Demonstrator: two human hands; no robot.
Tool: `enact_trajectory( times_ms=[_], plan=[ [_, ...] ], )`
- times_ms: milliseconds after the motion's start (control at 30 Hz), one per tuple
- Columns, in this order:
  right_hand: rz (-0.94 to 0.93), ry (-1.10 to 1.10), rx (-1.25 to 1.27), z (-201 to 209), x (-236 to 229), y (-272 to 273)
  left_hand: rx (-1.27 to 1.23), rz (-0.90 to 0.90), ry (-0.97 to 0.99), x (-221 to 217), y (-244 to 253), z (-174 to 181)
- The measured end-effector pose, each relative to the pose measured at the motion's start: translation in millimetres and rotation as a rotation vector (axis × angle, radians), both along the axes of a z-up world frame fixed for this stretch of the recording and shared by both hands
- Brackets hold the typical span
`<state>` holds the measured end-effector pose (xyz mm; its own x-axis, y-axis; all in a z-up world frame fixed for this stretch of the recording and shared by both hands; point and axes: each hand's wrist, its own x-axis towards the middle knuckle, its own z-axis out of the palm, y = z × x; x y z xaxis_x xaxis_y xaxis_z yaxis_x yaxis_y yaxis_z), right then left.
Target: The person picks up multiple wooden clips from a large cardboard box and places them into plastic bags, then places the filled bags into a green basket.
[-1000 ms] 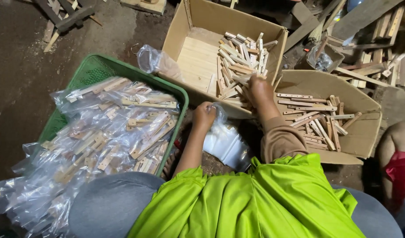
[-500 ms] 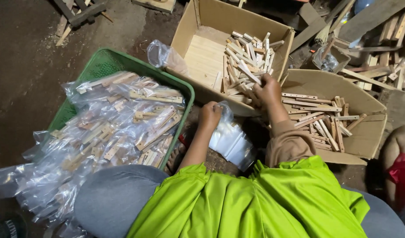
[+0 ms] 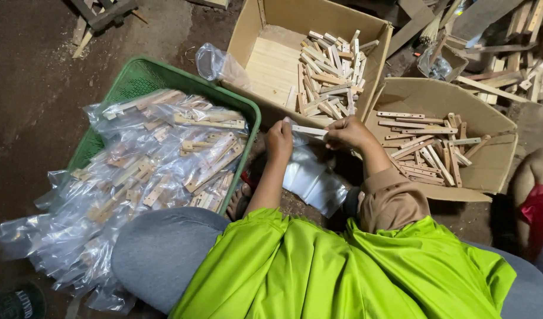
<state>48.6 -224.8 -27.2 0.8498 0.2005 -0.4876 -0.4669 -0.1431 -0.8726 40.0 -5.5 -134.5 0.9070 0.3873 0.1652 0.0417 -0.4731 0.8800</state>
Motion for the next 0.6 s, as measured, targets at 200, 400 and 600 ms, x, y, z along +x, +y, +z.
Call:
enact_trajectory(
  times_ms=[200,400,600],
  plan=[
    [-0.082,0.091,0.117,-10.1,2.2,-9.3,-0.041,-0.02,0.038,-6.6,2.7,10.9],
    [-0.128,0.103,0.292,-22.0,-9.9,-14.8,-0.097,-0.001,0.104,-7.7,5.1,9.6],
    [-0.143,0.166,0.217,-35.1,-19.5,-4.6,-0.179,-0.029,0.17,-11.4,10.2,18.1]
  ],
)
